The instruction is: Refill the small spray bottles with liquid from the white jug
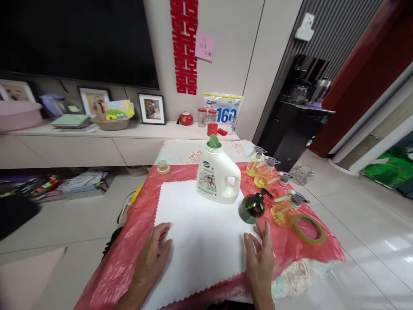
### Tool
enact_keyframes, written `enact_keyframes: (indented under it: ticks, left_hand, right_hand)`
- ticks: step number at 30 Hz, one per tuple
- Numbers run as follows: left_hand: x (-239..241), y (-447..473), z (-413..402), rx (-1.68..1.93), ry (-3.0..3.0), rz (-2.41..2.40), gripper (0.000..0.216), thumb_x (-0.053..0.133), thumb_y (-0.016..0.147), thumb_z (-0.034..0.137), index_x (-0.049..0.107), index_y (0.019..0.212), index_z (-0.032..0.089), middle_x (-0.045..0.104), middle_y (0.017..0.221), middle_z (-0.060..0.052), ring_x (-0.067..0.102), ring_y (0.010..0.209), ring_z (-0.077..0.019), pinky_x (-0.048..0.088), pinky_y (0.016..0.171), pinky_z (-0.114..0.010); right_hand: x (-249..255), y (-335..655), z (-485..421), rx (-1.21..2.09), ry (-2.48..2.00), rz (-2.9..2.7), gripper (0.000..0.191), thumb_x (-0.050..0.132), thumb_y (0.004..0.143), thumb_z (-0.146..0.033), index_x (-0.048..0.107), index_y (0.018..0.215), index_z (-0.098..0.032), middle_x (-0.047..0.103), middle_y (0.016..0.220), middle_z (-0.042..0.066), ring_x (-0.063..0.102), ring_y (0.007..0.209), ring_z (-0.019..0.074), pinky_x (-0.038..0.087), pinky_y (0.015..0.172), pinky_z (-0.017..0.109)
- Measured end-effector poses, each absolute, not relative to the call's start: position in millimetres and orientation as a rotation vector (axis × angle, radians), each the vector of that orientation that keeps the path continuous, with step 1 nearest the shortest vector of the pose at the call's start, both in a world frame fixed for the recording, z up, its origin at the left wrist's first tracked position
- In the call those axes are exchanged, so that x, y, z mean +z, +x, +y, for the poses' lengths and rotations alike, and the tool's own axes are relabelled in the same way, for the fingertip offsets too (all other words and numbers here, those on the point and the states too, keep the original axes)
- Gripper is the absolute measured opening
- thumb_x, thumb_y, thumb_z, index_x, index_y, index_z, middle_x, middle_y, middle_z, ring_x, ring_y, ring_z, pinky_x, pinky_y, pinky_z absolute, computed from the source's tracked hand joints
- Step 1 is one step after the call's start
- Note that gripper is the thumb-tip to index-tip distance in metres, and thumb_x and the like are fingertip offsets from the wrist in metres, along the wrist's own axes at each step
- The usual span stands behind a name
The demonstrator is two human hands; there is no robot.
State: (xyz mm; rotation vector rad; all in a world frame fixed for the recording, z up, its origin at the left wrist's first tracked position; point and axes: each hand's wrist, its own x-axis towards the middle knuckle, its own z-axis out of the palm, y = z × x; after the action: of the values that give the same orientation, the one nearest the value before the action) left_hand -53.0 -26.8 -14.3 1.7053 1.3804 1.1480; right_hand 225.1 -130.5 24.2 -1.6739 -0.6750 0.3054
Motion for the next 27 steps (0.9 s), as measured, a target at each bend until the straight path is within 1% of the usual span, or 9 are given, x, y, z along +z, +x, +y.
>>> enact_keyframes:
  ticks: [4, 8, 10, 12, 15, 16, 18, 22, 27]
  left_hand:
    - [-12, -51, -24, 1.096, 1.601, 1.309, 0.054, 0.057, 0.079, 0.033, 0.054, 0.132, 0.019, 0.064, 0.131, -0.016, 0.064, 0.12, -0.0295, 0.05, 0.106, -0.055]
    - [7, -55, -23, 1.007, 1.339, 1.252, 0.077, 0.062, 0.075, 0.037, 0.04, 0.145, 0.015, 0.06, 0.138, -0.019, 0.061, 0.128, -0.029, 0.045, 0.112, -0.052]
    - [27, -59, -27, 0.951, 1.17, 1.218, 0.083, 0.062, 0.077, 0.041, 0.032, 0.149, 0.016, 0.06, 0.136, -0.02, 0.064, 0.121, -0.0266, 0.049, 0.106, -0.047]
    - [51, -63, -34, 0.933, 1.06, 1.176, 0.084, 0.06, 0.082, 0.046, 0.026, 0.153, 0.017, 0.064, 0.13, -0.016, 0.07, 0.106, -0.0224, 0.053, 0.097, -0.042]
    - [86, -63, -48, 0.971, 1.174, 1.167, 0.081, 0.056, 0.089, 0.046, 0.024, 0.156, 0.016, 0.067, 0.086, 0.0, 0.066, 0.077, -0.0161, 0.054, 0.078, -0.033]
    - [94, -62, -53, 0.986, 1.274, 1.181, 0.08, 0.056, 0.09, 0.043, 0.022, 0.157, 0.016, 0.061, 0.071, 0.005, 0.061, 0.067, -0.0152, 0.051, 0.068, -0.03]
    - [105, -59, -64, 1.044, 1.513, 1.228, 0.081, 0.057, 0.09, 0.039, 0.019, 0.159, 0.019, 0.05, 0.059, 0.01, 0.051, 0.054, -0.0141, 0.043, 0.055, -0.027]
    - [105, -53, -79, 1.218, 1.953, 1.27, 0.077, 0.053, 0.094, 0.03, 0.013, 0.16, 0.022, 0.054, 0.062, 0.007, 0.051, 0.052, -0.0156, 0.043, 0.053, -0.027]
    - [94, -50, -82, 1.318, 2.282, 1.305, 0.074, 0.044, 0.098, 0.019, 0.003, 0.16, 0.022, 0.062, 0.07, 0.001, 0.06, 0.06, -0.0198, 0.047, 0.055, -0.03]
  right_hand:
    - [18, 193, -127, 0.448, -1.627, -0.732, 0.101, 0.068, 0.077, -0.07, 0.032, 0.155, -0.016, 0.053, 0.138, 0.017, 0.057, 0.121, 0.0302, 0.057, 0.093, 0.045]
    - [21, 163, -117, 0.724, -1.546, -0.872, 0.09, 0.066, 0.083, -0.067, 0.036, 0.151, -0.016, 0.058, 0.13, 0.016, 0.064, 0.104, 0.0236, 0.059, 0.087, 0.04]
    - [30, 148, -113, 0.861, -1.481, -0.937, 0.087, 0.063, 0.087, -0.066, 0.035, 0.152, -0.015, 0.061, 0.122, 0.014, 0.065, 0.096, 0.0202, 0.059, 0.085, 0.038]
    - [44, 134, -110, 0.914, -1.435, -1.012, 0.085, 0.062, 0.09, -0.063, 0.033, 0.154, -0.015, 0.062, 0.101, 0.007, 0.062, 0.082, 0.0158, 0.057, 0.075, 0.032]
    - [74, 117, -109, 0.757, -1.445, -1.209, 0.08, 0.065, 0.092, -0.046, 0.03, 0.158, -0.017, 0.045, 0.067, -0.006, 0.046, 0.058, 0.0094, 0.046, 0.055, 0.021]
    - [84, 112, -109, 0.668, -1.447, -1.294, 0.079, 0.064, 0.093, -0.04, 0.027, 0.159, -0.019, 0.04, 0.062, -0.008, 0.042, 0.053, 0.0084, 0.042, 0.052, 0.019]
    - [104, 102, -111, 0.44, -1.426, -1.441, 0.079, 0.06, 0.095, -0.03, 0.018, 0.162, -0.023, 0.035, 0.058, -0.01, 0.038, 0.048, 0.0075, 0.039, 0.048, 0.017]
    - [129, 86, -119, -0.029, -1.456, -1.529, 0.078, 0.05, 0.099, -0.021, 0.007, 0.163, -0.03, 0.036, 0.057, -0.011, 0.037, 0.042, 0.0079, 0.039, 0.045, 0.018]
    - [121, 85, -121, -0.28, -1.481, -1.615, 0.081, 0.05, 0.099, -0.013, 0.002, 0.164, -0.024, 0.044, 0.057, -0.009, 0.037, 0.041, 0.0078, 0.038, 0.044, 0.019]
